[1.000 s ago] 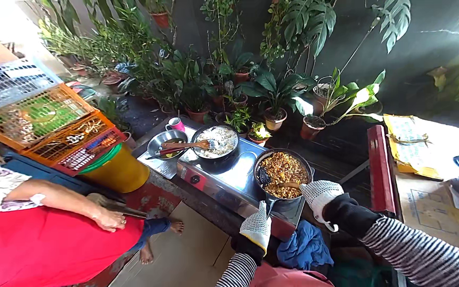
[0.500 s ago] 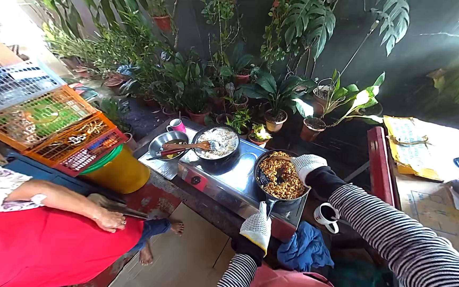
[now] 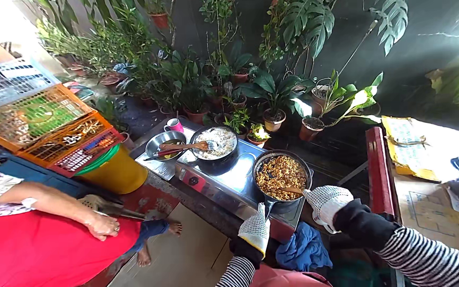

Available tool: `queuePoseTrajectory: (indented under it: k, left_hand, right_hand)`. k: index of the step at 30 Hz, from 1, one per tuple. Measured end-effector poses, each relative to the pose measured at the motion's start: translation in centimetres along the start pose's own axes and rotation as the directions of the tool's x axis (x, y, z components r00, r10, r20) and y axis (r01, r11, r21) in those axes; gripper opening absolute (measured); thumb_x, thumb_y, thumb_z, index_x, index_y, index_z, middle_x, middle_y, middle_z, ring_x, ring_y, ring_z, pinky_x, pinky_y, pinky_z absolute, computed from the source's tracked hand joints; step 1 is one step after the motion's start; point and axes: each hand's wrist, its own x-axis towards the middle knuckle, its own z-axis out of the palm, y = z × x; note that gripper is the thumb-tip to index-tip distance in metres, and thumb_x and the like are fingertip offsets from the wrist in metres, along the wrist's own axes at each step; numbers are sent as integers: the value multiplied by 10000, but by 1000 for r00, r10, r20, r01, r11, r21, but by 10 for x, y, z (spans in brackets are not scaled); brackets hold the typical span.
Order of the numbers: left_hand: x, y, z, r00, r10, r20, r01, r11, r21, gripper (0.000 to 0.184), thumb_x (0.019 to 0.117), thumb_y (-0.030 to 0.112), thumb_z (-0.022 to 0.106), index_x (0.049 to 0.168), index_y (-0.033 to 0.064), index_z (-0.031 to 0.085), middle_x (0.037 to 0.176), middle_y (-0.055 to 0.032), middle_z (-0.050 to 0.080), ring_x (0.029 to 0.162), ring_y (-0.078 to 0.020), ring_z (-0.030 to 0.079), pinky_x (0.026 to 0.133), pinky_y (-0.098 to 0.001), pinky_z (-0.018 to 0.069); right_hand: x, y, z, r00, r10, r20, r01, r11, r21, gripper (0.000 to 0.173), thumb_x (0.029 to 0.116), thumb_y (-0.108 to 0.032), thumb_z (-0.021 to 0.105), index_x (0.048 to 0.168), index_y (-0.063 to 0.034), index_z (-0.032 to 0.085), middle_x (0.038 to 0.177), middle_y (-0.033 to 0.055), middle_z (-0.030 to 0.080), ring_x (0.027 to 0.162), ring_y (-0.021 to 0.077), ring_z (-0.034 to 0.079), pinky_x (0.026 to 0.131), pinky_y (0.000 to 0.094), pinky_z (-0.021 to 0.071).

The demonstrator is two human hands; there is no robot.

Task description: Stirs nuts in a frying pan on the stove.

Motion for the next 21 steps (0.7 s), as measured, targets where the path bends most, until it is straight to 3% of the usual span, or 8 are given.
queuePoseTrajectory:
  k: [3, 5, 8, 12, 16, 19, 21]
  left_hand:
    - [1, -2, 3, 1000, -18, -15, 18, 1000, 21, 658, 1042, 412, 494, 1646, 294, 261, 1218, -153, 729, 1083, -351, 724, 922, -595, 568]
    - [0, -2, 3, 1000, -20, 0, 20, 1000, 22, 660, 1046, 422, 494, 1647, 297, 252, 1230, -153, 725, 1095, -350, 721, 931, -593, 565]
    - [-2, -2, 1, 1000, -8, 7, 8, 1000, 22, 655, 1051, 407, 484, 1648, 288, 242, 1227, -154, 725, 1096, -350, 722, 935, -585, 567]
    - [-2, -1, 0, 1000, -10, -1, 10, 1000, 8, 641, 1058, 396, 490, 1645, 296, 254, 1211, -150, 732, 1088, -350, 724, 936, -585, 567]
    - [1, -2, 4, 1000, -3, -15, 3, 1000, 14, 651, 1049, 392, 497, 1645, 291, 254, 1218, -137, 732, 1091, -341, 725, 931, -578, 574]
    - [1, -2, 4, 1000, -9, -14, 9, 1000, 21, 646, 1053, 404, 486, 1646, 295, 254, 1231, -144, 726, 1096, -346, 722, 938, -586, 567]
    - [1, -2, 5, 1000, -10, -15, 10, 1000, 19, 645, 1055, 410, 478, 1648, 293, 252, 1234, -148, 725, 1097, -350, 721, 938, -592, 564]
  right_hand:
    - [18, -8, 4, 999, 9, -38, -7, 998, 56, 425, 972, -102, 592, 1391, -32, 576, 1267, 279, 655, 1179, 476, 641, 898, 666, 531]
    - [36, -7, 2, 995, 25, -97, -12, 990, 138, 409, 1036, -105, 499, 1438, -46, 546, 1290, 287, 647, 1199, 483, 632, 925, 677, 513]
    - [62, 4, -11, 989, 48, -138, -28, 989, 148, 432, 1016, -126, 558, 1445, -73, 551, 1297, 272, 652, 1209, 479, 630, 925, 690, 518]
    - [64, 16, -39, 980, 53, -193, -28, 991, 129, 379, 993, -138, 605, 1365, -65, 618, 1282, 255, 663, 1197, 465, 636, 916, 685, 522]
    - [102, 21, -40, 973, 49, -224, -17, 990, 143, 349, 938, -164, 678, 1261, -31, 671, 1254, 244, 679, 1184, 457, 644, 916, 690, 515]
    - [122, 16, -25, 979, -18, -205, 52, 985, 163, 402, 974, -156, 639, 1364, -58, 630, 1300, 241, 665, 1217, 443, 636, 954, 684, 512]
    - [112, 9, -16, 982, -78, -172, 101, 986, 129, 506, 990, -122, 583, 1492, -109, 523, 1328, 270, 638, 1226, 484, 617, 947, 706, 501]
